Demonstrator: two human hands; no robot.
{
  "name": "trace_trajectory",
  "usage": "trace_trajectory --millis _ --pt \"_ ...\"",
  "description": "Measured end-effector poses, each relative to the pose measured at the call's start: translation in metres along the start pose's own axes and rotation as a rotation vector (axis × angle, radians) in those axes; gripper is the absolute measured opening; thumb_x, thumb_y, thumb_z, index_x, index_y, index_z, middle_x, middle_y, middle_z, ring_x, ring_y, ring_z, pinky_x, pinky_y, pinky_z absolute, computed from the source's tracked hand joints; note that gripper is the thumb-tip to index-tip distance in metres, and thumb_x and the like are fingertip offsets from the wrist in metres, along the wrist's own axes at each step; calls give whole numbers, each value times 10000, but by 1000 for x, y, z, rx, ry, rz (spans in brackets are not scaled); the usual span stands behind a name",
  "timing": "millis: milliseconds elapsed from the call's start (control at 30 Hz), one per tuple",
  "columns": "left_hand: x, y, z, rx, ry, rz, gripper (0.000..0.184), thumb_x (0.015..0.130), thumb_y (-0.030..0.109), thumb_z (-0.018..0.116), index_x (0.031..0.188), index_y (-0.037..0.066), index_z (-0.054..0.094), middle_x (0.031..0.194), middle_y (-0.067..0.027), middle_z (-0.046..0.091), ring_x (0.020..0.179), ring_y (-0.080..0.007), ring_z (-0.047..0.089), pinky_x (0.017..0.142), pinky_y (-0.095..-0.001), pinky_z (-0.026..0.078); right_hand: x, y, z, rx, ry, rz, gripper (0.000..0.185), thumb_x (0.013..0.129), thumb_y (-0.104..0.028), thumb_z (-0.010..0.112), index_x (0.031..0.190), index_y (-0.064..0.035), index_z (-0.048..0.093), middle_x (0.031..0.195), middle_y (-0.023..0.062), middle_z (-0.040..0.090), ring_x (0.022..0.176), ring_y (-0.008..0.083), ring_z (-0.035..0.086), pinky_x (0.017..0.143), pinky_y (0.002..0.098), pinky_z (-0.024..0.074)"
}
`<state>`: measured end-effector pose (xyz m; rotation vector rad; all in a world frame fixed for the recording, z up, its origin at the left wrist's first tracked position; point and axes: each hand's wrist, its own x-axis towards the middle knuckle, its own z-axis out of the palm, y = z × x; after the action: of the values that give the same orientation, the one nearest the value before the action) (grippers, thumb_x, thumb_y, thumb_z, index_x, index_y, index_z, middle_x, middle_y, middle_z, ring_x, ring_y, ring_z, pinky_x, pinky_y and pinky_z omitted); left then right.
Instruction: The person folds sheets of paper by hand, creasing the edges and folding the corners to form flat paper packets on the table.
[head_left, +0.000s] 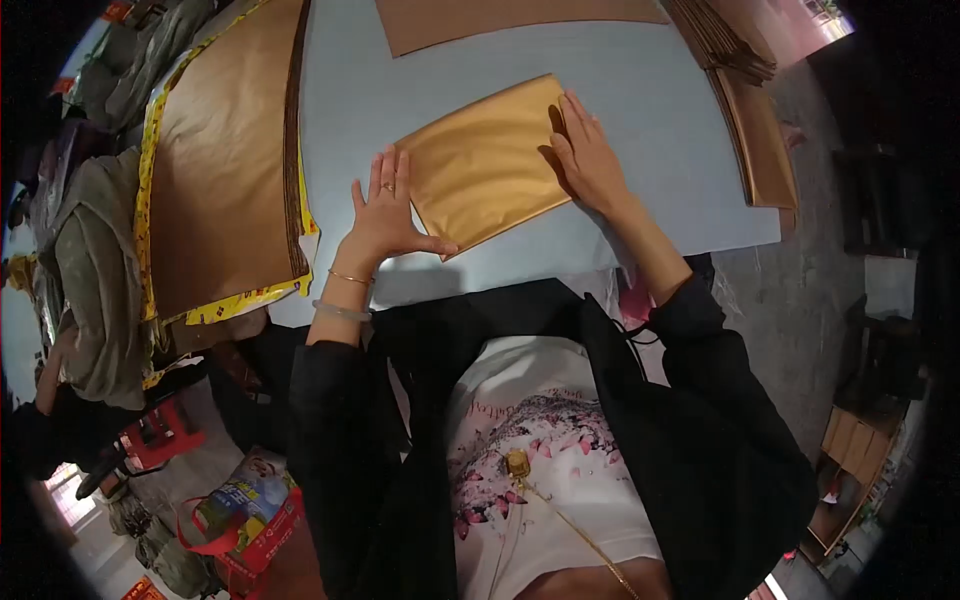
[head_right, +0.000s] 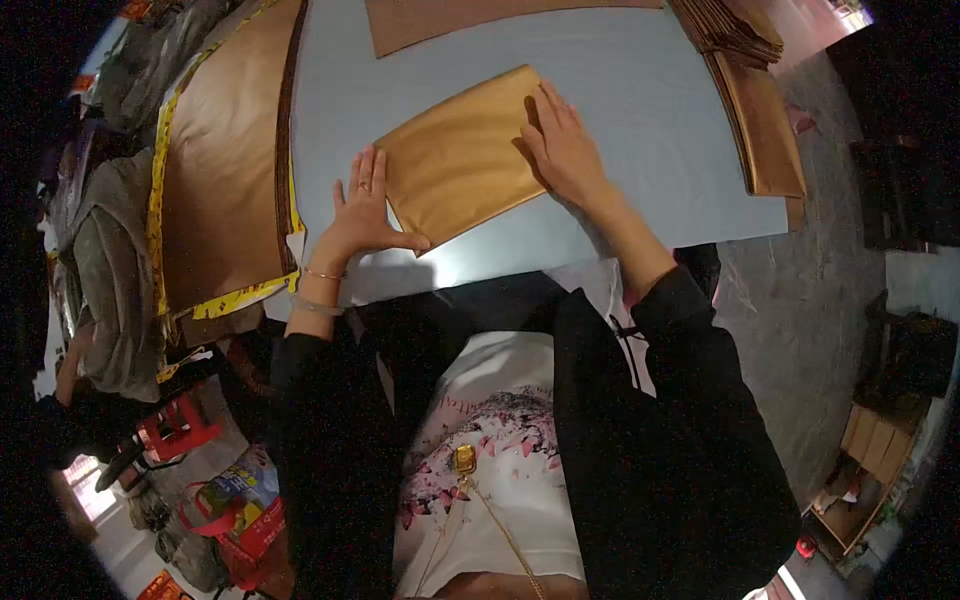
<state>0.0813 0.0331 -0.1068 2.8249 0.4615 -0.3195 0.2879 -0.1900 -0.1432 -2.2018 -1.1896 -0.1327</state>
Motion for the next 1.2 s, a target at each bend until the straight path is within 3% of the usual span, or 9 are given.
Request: trace_trajectory --millis 100,133,200,333,567,767,900,1067,1200 --pt "1 0 1 -7 6 -8 1519 311 756 718 1415 -12 12 1487 -199 2 1377 -347 -34 1039 -590 37 13 -49 0 -352 -134 -144 448 910 -295 428 1255 -8 414 1395 187 300 1302 317 278 1057 450 229" --pt "1 -1 1 -4 0 -4 1520 311 757 717 1413 -17 14 1487 -199 4 1378 -347 -32 1039 -589 34 23 -88 -14 -335 -291 -177 397 906 -282 430 1194 -13 480 1397 182 299 1299 299 288 1054 446 232" --pt "1 0 1 5 -5 -4 1515 313 763 712 1414 -17 21 1487 -198 6 1378 -348 -26 1032 -601 31 23 -96 43 7 -124 -299 434 909 -313 420 1236 -30 456 1410 152 298 1306 269 283 1062 440 219" --pt "0 0 2 -12 14 5 1510 316 769 706 1412 -20 30 1487 -198 6 1378 -346 -23 1023 -615 47 28 -108 73 73 -159 -347 468 916 -339 401 1285 -53 423 1423 103 302 1313 235 278 1070 436 203" --pt "0 0 2 -22 6 -13 1516 300 760 713 1419 1 28 1490 -186 13 1381 -332 -27 1032 -601 49 45 -15 33 -348 -177 -83 494 950 -362 304 1362 -90 336 1439 51 294 1339 213 235 1088 420 169" --pt "-3 -3 9 -40 140 36 1477 325 750 719 1427 30 48 1492 -172 36 1381 -335 -2 1038 -599 40 48 21 18 -325 -156 123 541 952 -410 249 1388 -92 291 1468 34 235 1345 180 226 1104 413 105" --pt "-6 2 3 -1 98 -1 1449 348 717 736 1427 31 53 1495 -160 43 1386 -304 -2 1048 -582 40 46 18 17 -422 -146 95 530 955 -403 265 1393 -104 280 1460 47 253 1350 176 219 1089 444 134" --pt "-2 3 -1 41 7 -13 1470 343 738 720 1426 28 25 1492 -176 17 1385 -307 -17 1052 -569 23 41 14 25 -375 -2 110 529 938 -379 330 1356 -56 332 1449 111 262 1333 235 253 1071 451 158" --pt "-1 3 -3 81 -16 -8 1451 366 718 732 1427 32 20 1495 -167 -2 1387 -299 -22 1053 -560 23 21 -60 38 -254 28 2 546 904 -364 381 1350 -51 343 1437 138 273 1338 262 234 1076 466 149"
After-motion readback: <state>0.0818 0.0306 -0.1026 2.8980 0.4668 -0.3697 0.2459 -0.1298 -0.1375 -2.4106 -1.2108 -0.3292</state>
